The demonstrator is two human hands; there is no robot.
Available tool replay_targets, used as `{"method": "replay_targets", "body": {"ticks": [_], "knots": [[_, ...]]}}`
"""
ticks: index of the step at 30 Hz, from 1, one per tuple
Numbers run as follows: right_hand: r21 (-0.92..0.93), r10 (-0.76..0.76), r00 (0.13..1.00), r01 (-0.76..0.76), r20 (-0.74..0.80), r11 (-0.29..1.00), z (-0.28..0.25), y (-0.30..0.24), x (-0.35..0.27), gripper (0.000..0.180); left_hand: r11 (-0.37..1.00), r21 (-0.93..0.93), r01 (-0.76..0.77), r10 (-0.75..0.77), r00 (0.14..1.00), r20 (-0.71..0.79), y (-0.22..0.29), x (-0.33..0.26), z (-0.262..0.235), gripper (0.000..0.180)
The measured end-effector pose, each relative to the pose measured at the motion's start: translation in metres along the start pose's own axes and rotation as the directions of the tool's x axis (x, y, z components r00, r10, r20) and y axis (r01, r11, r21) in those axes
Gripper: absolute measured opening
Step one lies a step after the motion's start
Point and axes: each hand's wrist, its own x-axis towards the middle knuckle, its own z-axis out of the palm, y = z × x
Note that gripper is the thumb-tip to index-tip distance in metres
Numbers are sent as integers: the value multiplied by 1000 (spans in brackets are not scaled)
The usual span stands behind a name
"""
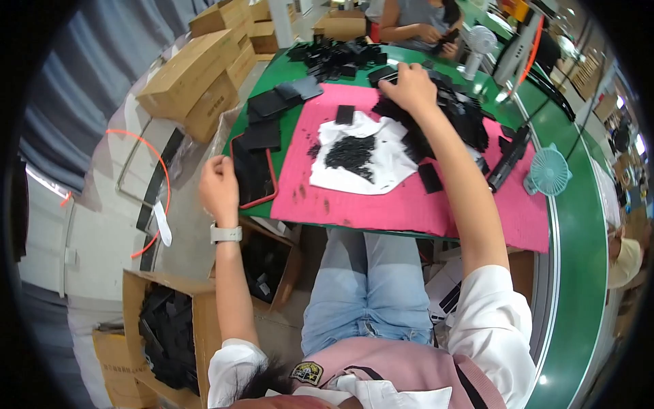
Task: Assembling small black plastic components using an electric screwdriver and screws at a workbench.
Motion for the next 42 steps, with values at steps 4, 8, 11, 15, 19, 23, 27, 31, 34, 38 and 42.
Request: {"method": "replay_targets", "body": {"ticks": [4, 8, 11, 15, 19, 23, 27, 31, 34, 38, 42], "knots": [[-50, 122, 961, -113, 249, 992, 13, -16, 20, 58, 996, -82, -27, 28, 1000, 13, 0, -3, -6, 17], [-126, 110, 962, -80, 250, 989, 23, -28, 28, 50, 984, -176, -18, 16, 1000, -16, -12, 3, -8, 15], [-115, 88, 979, -68, 181, 991, 26, -28, 27, 47, 980, -198, -9, 6, 1000, -19, -13, 2, -7, 15], [-25, -23, 997, 22, -69, 999, 25, -21, 20, 56, 980, -200, -15, 12, 1000, -17, -14, 2, -9, 14], [211, 6, 978, 40, -211, 977, -8, -21, 2, 64, 977, -213, 9, -12, 1000, -9, -11, 1, -12, 12], [615, 17, 985, 92, -169, 783, -60, -24, -55, 63, 963, -218, -158, 100, 962, -255, 7, -13, -16, 11], [754, -142, 990, 92, 1, 651, -114, -55, -145, 67, 615, -747, 253, 115, 908, 402, 96, -67, -34, 33], [725, -240, 963, 254, -125, 640, -125, -67, -200, 66, 427, -786, 448, 408, 680, 609, 138, -121, -22, 47], [698, -219, 970, 228, -104, 678, -124, -59, -216, 62, 479, -766, 430, 304, 737, 604, 148, -139, -20, 41], [607, -196, 963, 269, -186, 748, -118, -6, -207, 50, 455, -694, 558, 207, 692, 692, 146, -134, -22, 44], [272, -116, 992, 123, -40, 954, -109, 22, -180, 46, 516, -681, 520, 230, 682, 694, 157, -128, -19, 46]]}}
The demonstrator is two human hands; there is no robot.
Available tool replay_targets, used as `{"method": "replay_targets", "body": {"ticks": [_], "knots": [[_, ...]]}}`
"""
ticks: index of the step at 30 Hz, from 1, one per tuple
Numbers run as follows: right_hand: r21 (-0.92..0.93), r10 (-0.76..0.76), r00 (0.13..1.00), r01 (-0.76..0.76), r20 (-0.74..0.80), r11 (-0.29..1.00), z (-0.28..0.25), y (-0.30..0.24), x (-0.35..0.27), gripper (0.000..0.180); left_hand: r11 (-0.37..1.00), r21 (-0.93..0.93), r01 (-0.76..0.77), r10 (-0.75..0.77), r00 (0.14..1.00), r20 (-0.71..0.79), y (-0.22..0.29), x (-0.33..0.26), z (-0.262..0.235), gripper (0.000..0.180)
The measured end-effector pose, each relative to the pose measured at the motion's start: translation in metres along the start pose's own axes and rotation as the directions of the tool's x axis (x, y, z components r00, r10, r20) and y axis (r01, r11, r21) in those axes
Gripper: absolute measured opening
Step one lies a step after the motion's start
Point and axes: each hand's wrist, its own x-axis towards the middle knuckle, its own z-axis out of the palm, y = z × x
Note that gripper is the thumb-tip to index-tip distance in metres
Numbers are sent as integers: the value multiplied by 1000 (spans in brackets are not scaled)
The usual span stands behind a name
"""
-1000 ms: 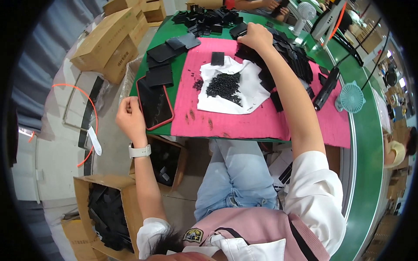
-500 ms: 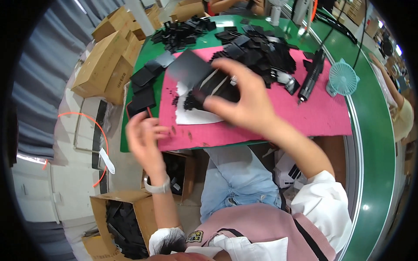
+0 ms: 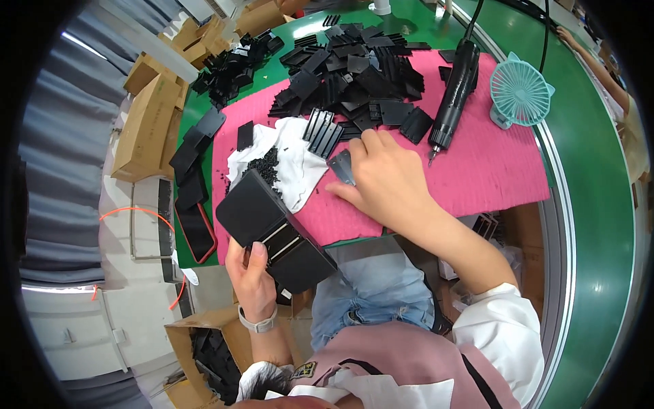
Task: Assembling small black plastic components using an electric screwdriver and screws at a workbench.
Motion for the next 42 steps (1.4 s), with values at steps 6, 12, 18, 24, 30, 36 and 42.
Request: {"method": "replay_targets", "body": {"ticks": [6, 12, 18, 24, 30, 36, 42], "knots": [[47, 68, 957, -85, 283, 995, 9, 28, 6, 35, 992, 40, 116, -120, 988, 95, -4, 25, 18, 42], [405, 185, 983, -172, 7, 898, -6, 24, -12, 25, 974, -104, 200, -173, 959, 225, -13, 33, 35, 43], [345, -290, 949, 316, -127, 884, -8, 7, -16, 25, 946, -168, 276, -205, 915, 348, -27, 37, 41, 44], [552, -203, 979, 159, 20, 819, -6, 13, -22, 24, 930, -218, 296, -202, 907, 371, -34, 36, 38, 46], [628, -196, 980, 164, -19, 760, 3, 4, -21, 25, 920, -270, 284, -166, 906, 388, -38, 36, 36, 44], [640, -232, 973, 167, 18, 750, 0, 2, -22, 25, 900, -295, 320, -187, 896, 402, -39, 36, 38, 47], [457, -185, 981, 188, -51, 869, -18, 9, -25, 24, 753, 594, -284, 207, 959, 195, -13, 46, 30, 31]]}}
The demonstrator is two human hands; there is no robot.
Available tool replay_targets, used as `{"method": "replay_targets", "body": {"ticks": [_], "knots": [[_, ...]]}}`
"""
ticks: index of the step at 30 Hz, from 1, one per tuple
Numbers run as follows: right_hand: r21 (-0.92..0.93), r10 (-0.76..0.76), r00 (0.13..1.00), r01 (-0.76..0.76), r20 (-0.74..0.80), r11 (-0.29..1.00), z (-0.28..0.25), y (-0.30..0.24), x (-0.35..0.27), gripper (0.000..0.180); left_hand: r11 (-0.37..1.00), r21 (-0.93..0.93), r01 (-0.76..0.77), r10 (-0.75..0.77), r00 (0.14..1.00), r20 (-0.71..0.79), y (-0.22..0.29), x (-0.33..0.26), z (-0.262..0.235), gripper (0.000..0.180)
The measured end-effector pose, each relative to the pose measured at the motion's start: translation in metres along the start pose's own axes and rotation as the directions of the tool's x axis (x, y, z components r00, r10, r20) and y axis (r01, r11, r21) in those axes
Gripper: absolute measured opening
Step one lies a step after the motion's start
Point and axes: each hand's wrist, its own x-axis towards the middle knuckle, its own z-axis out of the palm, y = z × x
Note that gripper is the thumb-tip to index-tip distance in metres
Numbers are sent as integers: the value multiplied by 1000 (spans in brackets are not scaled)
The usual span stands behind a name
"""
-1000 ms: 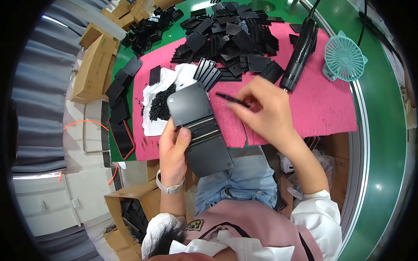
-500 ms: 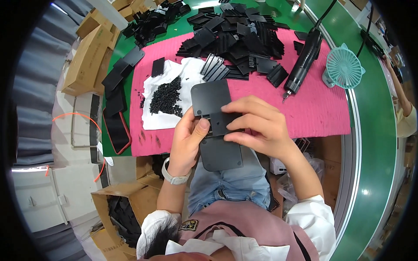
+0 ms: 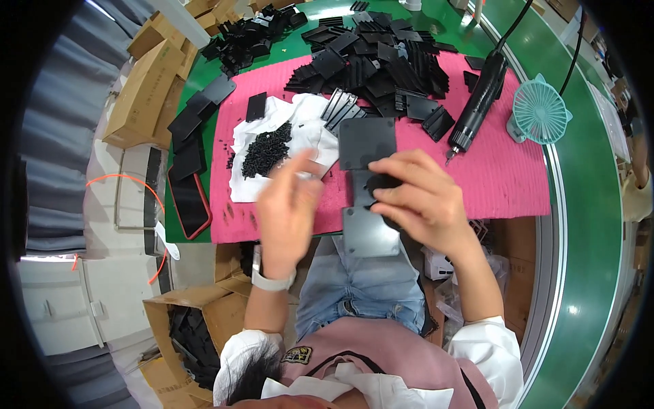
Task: Assembling small black plastic components using an electric screwdriver and screws at a workbench.
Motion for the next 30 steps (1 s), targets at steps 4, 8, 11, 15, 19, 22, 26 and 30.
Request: {"method": "replay_targets", "body": {"ticks": [4, 8, 11, 15, 19, 22, 26, 30], "knots": [[49, 120, 979, -130, 167, 990, -8, 15, 2, 22, 724, 688, -54, 241, 954, -179, -20, 37, -27, 16], [-225, 117, 991, -99, 67, 969, -26, 9, 17, 30, 650, 760, 12, 17, 999, -31, -41, 52, -38, 15], [-588, 166, 900, -394, -403, 706, -45, 33, 20, 24, 685, 728, 2, 88, 992, -85, -45, 54, -32, 15], [-678, 458, 717, -678, -526, 282, -72, 77, 37, 40, 728, 685, -31, 223, 956, -193, -47, 53, -29, 9], [-644, 577, 639, -727, -509, 237, -68, 114, 35, 58, 780, 619, -88, 264, 944, -198, -53, 54, -27, 7], [-551, 588, 642, -753, -492, 361, -68, 125, 36, 51, 798, 588, -133, 303, 932, -200, -60, 55, -29, 6], [-337, 598, 629, -775, -496, 535, -68, 117, 42, 47, 841, 523, -136, 284, 935, -213, -63, 54, -30, 6], [-81, 564, 676, -671, -474, 737, -65, 99, 49, 42, 869, 481, -117, 248, 944, -217, -64, 53, -31, 8]]}}
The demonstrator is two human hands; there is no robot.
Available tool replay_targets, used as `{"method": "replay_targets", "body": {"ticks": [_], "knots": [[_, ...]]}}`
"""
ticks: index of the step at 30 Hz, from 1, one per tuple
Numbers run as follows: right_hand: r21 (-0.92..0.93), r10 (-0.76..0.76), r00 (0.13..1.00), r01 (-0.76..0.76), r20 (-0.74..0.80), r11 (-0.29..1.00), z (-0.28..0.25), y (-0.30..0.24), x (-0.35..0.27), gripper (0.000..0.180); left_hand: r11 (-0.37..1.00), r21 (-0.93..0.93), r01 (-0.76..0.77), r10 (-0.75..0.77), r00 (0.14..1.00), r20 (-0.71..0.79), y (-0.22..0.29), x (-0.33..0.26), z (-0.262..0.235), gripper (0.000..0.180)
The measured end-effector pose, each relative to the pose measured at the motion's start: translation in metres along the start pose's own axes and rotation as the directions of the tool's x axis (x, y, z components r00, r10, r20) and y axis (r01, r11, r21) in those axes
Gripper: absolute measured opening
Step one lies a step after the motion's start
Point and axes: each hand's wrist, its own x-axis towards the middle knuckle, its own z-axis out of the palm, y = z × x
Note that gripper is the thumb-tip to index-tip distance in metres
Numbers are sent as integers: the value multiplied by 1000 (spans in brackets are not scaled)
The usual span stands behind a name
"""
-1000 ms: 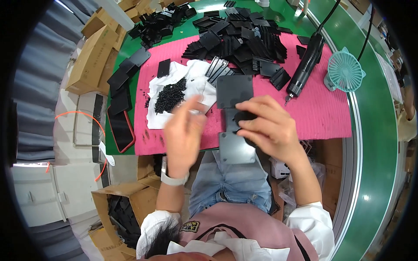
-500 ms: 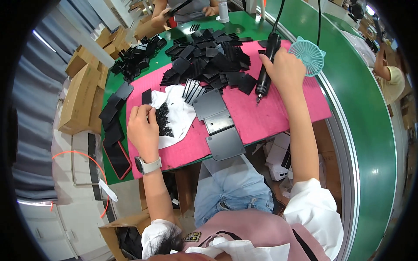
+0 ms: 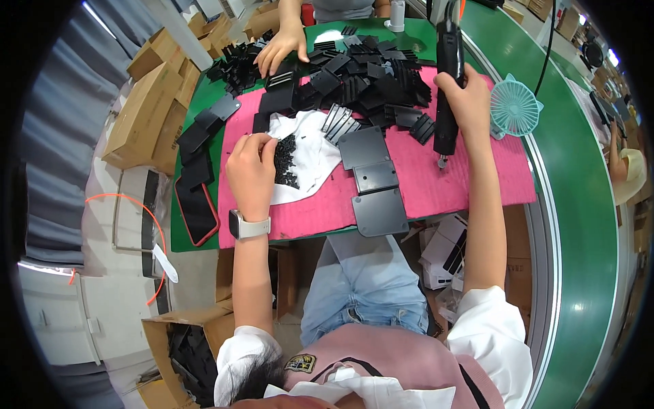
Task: Assembling small black plastic components using an electric screwdriver and screws at a workbench.
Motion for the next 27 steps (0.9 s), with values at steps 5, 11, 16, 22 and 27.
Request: {"method": "replay_targets", "body": {"ticks": [5, 11, 16, 22, 27], "knots": [[813, -153, 957, -118, 246, 570, -25, -82, -44, 55, 995, -101, -1, -7, 997, -79, 11, -8, -4, 8], [979, -544, 824, -204, 158, -25, -37, -111, -87, 68, 180, -761, 623, -85, 781, 619, 85, -63, -35, 14], [979, -515, 854, -159, 71, -129, -39, -104, -99, 51, 184, -804, 566, 57, 810, 583, 96, -69, -31, 13], [967, -699, 708, -236, 101, -100, -42, -85, -94, 45, 290, -784, 548, 102, 797, 595, 95, -67, -27, 11], [957, -659, 729, -286, 183, -50, -44, -82, -103, 44, 400, -776, 488, 134, 806, 576, 98, -63, -29, 10]]}}
